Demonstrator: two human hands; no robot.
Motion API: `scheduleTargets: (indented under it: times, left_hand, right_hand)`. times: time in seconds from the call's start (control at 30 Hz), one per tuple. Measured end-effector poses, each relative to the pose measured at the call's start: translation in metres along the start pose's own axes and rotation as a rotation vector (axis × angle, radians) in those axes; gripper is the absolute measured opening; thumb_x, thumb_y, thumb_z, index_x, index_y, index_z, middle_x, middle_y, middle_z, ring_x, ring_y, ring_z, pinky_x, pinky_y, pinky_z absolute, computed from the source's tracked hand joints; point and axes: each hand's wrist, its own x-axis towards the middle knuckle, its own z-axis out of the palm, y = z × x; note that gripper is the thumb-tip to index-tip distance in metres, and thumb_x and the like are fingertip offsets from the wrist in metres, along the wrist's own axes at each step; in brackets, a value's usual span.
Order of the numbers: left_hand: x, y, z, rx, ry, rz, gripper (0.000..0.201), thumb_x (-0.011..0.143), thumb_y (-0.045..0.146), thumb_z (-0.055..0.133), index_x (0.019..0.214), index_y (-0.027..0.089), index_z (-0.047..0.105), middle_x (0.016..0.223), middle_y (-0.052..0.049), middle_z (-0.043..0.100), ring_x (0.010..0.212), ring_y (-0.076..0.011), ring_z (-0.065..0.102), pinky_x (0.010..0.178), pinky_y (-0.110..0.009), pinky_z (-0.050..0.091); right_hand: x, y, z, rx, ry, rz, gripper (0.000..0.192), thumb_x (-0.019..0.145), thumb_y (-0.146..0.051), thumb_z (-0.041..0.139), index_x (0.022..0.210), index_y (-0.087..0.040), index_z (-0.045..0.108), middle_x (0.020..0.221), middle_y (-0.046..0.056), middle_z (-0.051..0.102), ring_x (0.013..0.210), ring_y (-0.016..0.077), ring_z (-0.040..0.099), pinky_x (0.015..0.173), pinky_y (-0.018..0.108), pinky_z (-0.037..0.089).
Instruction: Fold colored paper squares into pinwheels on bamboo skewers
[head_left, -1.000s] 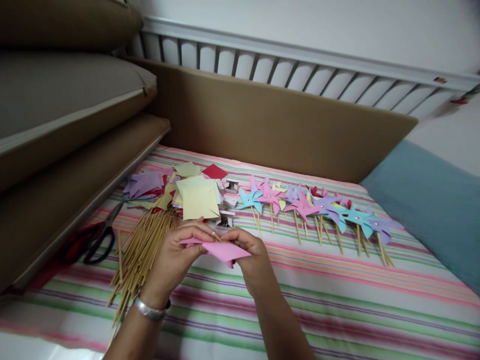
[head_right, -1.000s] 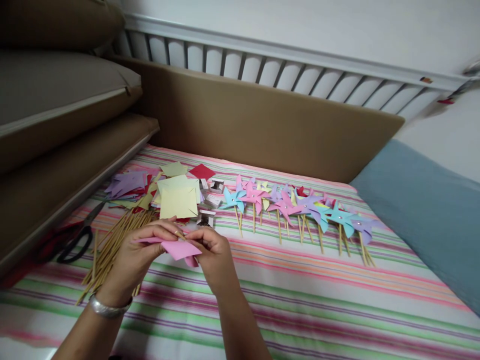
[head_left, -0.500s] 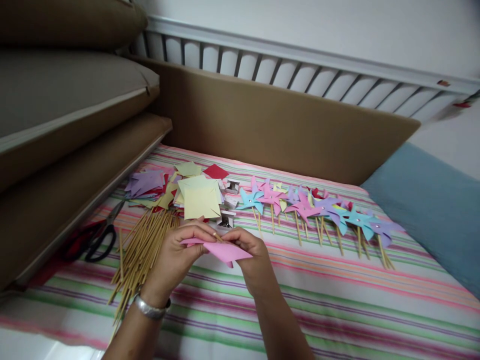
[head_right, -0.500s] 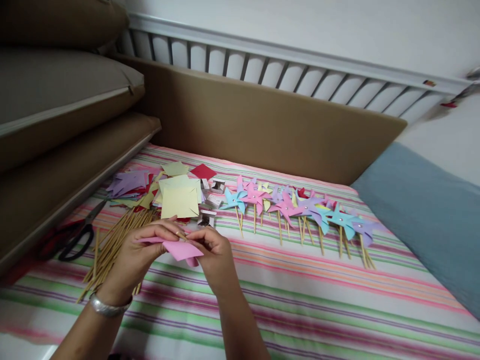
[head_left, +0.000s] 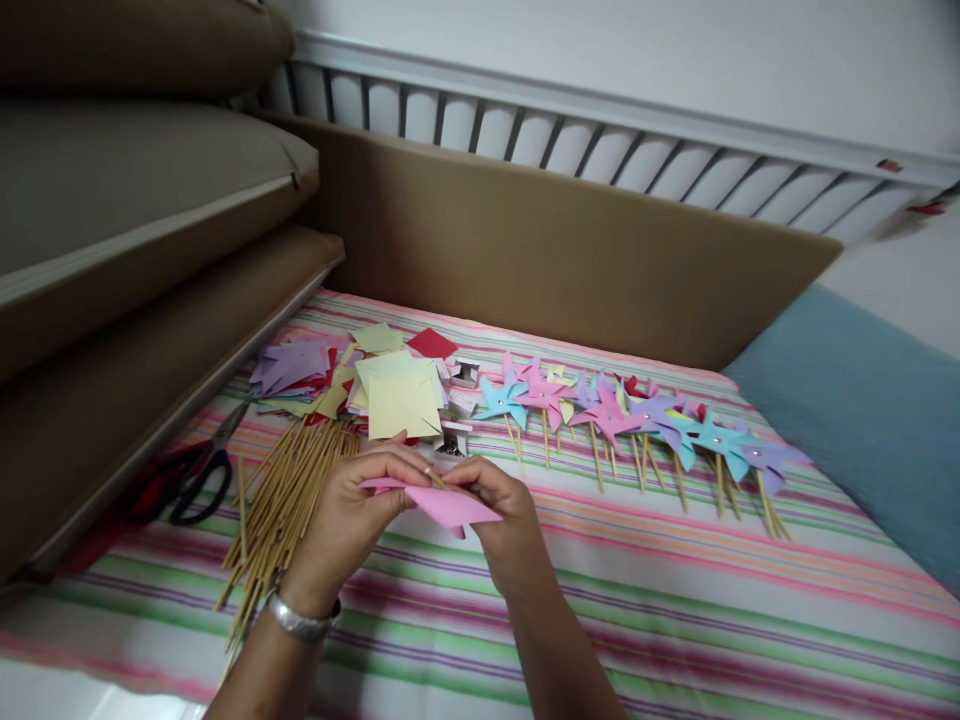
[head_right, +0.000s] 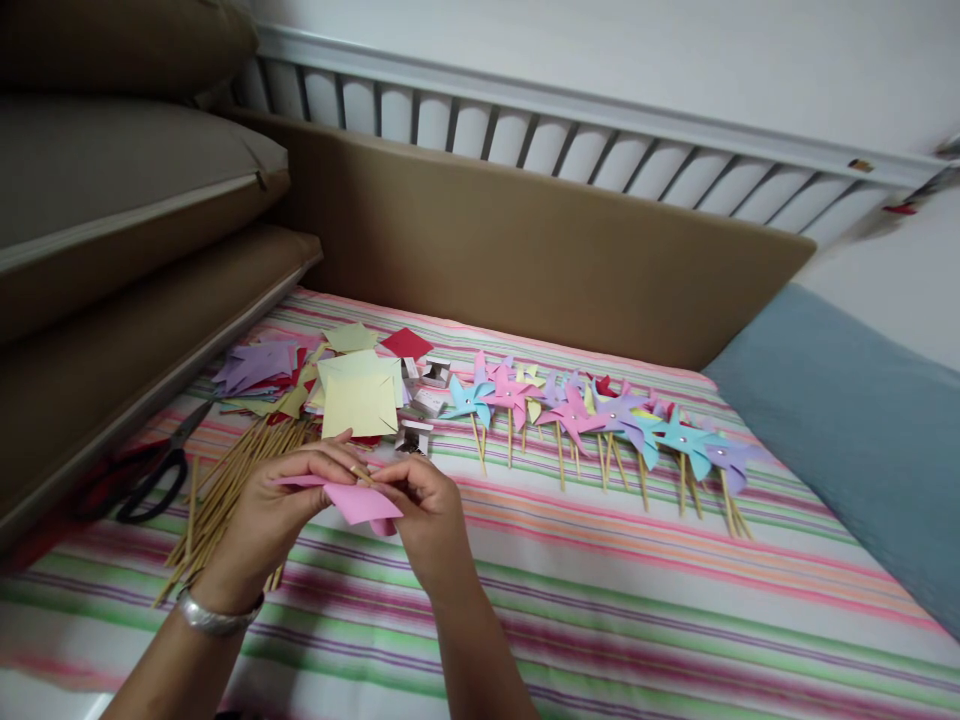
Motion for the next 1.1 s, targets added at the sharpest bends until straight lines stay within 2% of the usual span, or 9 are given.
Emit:
scheduleTargets:
  times: [0.37, 0.63, 0.93, 1.1]
  left_hand:
    - [-0.0010, 0.0022, -0.0008, 0.029, 0.010, -0.008, 0.006, 0.073, 0.024, 0.067, 0.067, 0.022, 0.069, 0.072, -0.002, 0.071, 0.075, -0.0184, 0.065, 0.105, -0.048, 0.028]
    - [-0.0011, 0.0035, 0.0005, 0.010, 0.012, 0.004, 0.007, 0.073, 0.019, 0.066, 0.067, 0.023, 0.069, 0.073, -0.001, 0.071, 0.074, -0.0175, 0.065, 0.106, -0.047, 0.026]
    - [-0.0022, 0.0021, 0.0011, 0.008, 0.032, 0.014, 0.005, 0.072, 0.022, 0.068, 0.068, 0.023, 0.068, 0.073, -0.001, 0.071, 0.074, -0.0178, 0.065, 0.106, -0.049, 0.025]
    - [-0.0021, 0.0008, 0.0005, 0.005, 0.030, 0.017, 0.006, 0.073, 0.021, 0.067, 0.067, 0.022, 0.068, 0.073, -0.001, 0.071, 0.073, -0.0168, 0.065, 0.107, -0.048, 0.023]
  right_hand:
    - [-0.0050, -0.0028, 0.0040, -0.025, 0.029, -0.023, 0.006, 0.066, -0.024, 0.070, 0.066, -0.019, 0.067, 0.063, -0.001, 0.056, 0.048, 0.0093, 0.050, 0.038, 0.020, 0.037]
    - [-0.0048, 0.0007, 0.0005, -0.122, 0.035, -0.094, 0.001, 0.069, -0.020, 0.068, 0.068, -0.021, 0.068, 0.067, -0.001, 0.057, 0.048, 0.0089, 0.051, 0.040, 0.020, 0.038]
    - [-0.0057, 0.0017, 0.0018, -0.152, 0.037, -0.141, 0.005, 0.071, -0.018, 0.065, 0.071, -0.022, 0.069, 0.068, -0.001, 0.057, 0.049, 0.0092, 0.051, 0.041, 0.021, 0.039]
    - [-0.0066, 0.0004, 0.0022, -0.183, 0.048, -0.205, 0.009, 0.070, -0.015, 0.064, 0.071, -0.022, 0.069, 0.068, 0.000, 0.059, 0.058, 0.0122, 0.055, 0.047, 0.022, 0.043]
